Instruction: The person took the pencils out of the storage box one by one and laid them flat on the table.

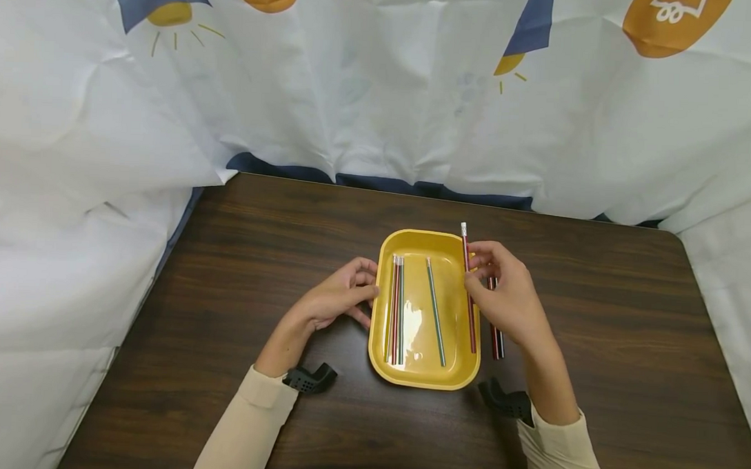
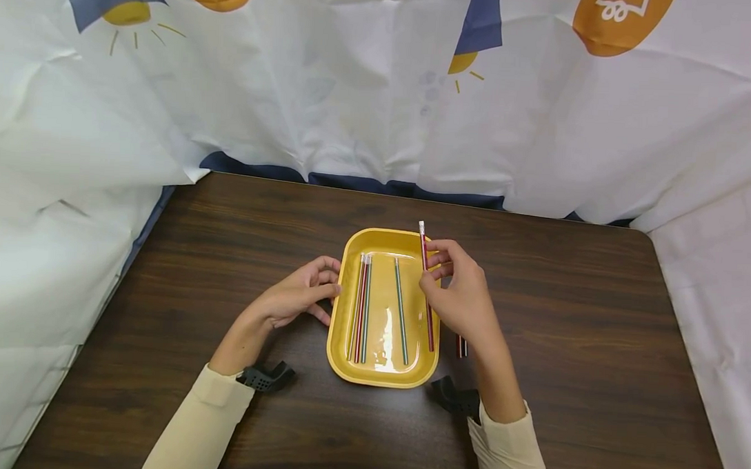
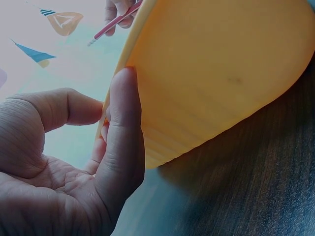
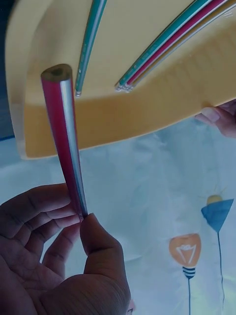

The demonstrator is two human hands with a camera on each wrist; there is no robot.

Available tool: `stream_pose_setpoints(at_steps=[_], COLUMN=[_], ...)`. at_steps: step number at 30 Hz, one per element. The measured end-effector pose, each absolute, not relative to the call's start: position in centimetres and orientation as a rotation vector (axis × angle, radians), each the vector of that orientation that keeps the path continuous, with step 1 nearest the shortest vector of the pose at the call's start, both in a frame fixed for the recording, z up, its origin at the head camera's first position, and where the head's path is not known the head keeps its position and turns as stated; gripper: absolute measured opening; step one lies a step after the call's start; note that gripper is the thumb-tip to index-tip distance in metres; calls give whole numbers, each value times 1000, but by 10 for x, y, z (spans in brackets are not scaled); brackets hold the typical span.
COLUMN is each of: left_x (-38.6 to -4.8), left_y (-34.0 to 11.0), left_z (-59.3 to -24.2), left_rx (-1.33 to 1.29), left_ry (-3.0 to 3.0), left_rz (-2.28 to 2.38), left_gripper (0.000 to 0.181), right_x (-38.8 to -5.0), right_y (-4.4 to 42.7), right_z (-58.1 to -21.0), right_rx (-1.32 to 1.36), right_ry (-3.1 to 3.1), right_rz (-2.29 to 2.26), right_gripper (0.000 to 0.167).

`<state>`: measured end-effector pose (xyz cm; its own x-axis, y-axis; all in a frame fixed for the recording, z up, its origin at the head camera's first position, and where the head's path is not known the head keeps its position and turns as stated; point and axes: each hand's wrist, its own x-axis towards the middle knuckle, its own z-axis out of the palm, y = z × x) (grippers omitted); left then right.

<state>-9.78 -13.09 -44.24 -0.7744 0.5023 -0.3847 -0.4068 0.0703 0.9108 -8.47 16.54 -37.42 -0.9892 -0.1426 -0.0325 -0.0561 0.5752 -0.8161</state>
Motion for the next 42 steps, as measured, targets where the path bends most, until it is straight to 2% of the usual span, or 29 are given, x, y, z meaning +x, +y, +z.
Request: stream_pose_setpoints(at_steps=[15,27,33,42], left_x=[-97,-92,-96,-96], left_y=[-126,-130,-131,-131], left_z=[-443,-441,-439,-439], left_rx=[119,98,104,99], left_ry=[1697,1721,1747,1729], left_rz=[1762,1762,1747,1758], left_gripper=[47,47,46,45], right_x=[-70,-72,-76,-78], right_y=[192,218,220,225], right_z=[-382,-386,-388,-391], right_rx=[-82,-100,-55,-78], right_ry=[2598,2510,2516,2546], right_rz=[-1611,-1751,-1765,-1737], right_gripper=[41,41,47,45])
